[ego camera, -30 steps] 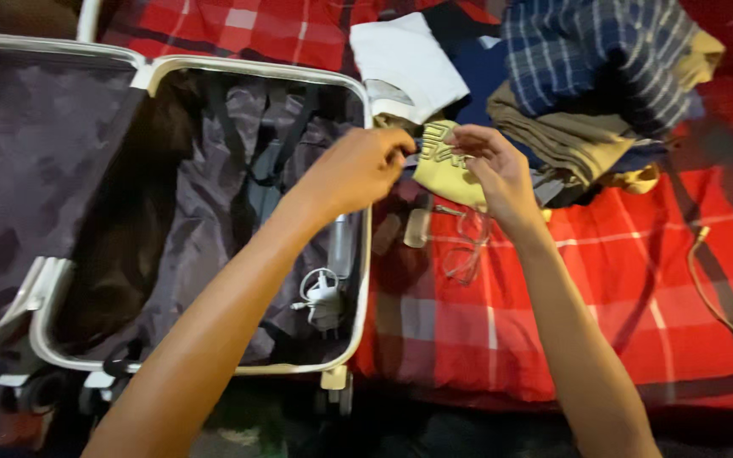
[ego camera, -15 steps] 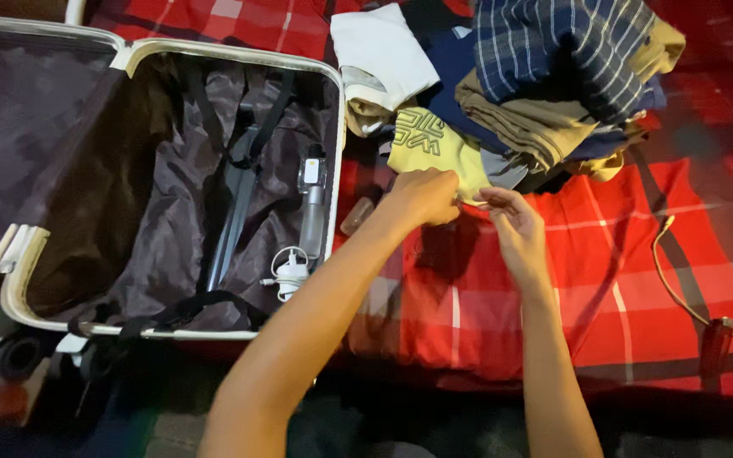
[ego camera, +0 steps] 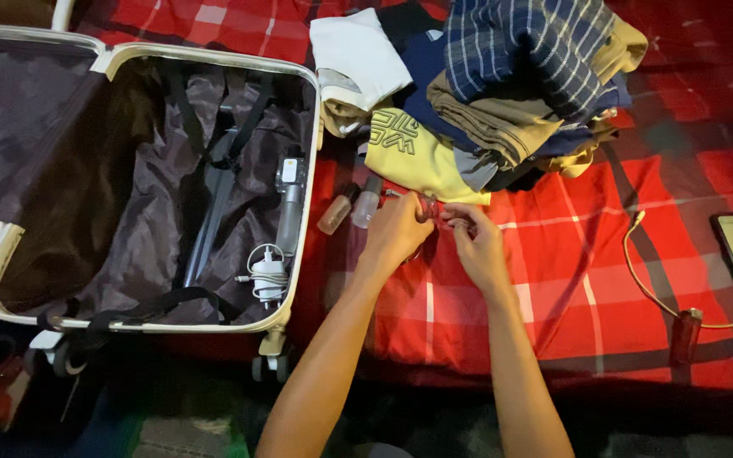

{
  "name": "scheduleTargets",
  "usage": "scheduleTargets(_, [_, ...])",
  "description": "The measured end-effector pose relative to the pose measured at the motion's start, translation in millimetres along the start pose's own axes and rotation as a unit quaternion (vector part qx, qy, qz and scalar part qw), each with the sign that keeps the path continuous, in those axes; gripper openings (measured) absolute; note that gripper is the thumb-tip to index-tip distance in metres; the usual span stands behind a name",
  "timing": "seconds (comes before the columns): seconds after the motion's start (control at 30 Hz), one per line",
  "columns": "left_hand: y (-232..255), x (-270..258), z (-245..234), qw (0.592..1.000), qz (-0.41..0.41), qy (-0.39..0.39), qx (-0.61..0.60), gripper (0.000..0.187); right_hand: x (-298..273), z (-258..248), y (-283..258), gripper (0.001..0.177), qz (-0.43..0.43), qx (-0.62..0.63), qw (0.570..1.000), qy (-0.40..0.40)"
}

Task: The person winds a charging cable and places it into a suitcase before packing various small toiletry bottles and a pair of eyeglasses.

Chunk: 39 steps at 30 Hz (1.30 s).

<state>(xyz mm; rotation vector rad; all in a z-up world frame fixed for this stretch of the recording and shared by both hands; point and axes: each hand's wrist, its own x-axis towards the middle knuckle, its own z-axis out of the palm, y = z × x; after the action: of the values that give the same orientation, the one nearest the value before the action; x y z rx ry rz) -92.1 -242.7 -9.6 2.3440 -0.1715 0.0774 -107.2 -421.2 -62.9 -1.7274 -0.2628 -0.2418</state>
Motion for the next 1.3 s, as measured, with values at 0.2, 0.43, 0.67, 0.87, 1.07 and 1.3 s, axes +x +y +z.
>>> scheduleTargets(0.2, [1.2, -23.1, -0.1, 0.982, 0.003, 0.123, -0.141, 0.024, -3.6, 0.5, -13.7, 0.031, 0.007, -0.029, 1.0, 0.0])
scheduleTargets(0.43, [-6.4, -23.4, 6.8, 0.917, -0.04, 0.164, -0.362, 0.018, -1.0, 0.5, -13.6, 0.031, 0.004, -0.014, 1.0, 0.004])
scheduleTargets(0.67, [-26.8, -16.3, 35.5, 0.825, 0.006, 0.076, -0.56, 0.02, -5.6, 7.4, -34.3, 0.025, 0.002, -0.131, 0.991, 0.014])
scheduleTargets(0.87, [-35.3, -22.3, 30.6, 0.801, -0.021, 0.039, -0.597, 0.026, -8.3, 7.9, -28.4, 0.026, -0.026, -0.066, 0.997, -0.026])
scheduleTargets(1.07, [-26.1, -23.3, 31.2, 0.817, -0.021, 0.051, -0.574, 0.024, -13.1, 3.8, -28.0, 0.02, -0.009, -0.033, 0.998, -0.043])
scheduleTargets(1.3, [-28.3, -25.0, 30.9, 0.852, -0.021, 0.06, -0.52, 0.021, -15.6, 4.8, -35.7, 0.021, 0.039, 0.042, 0.997, -0.061])
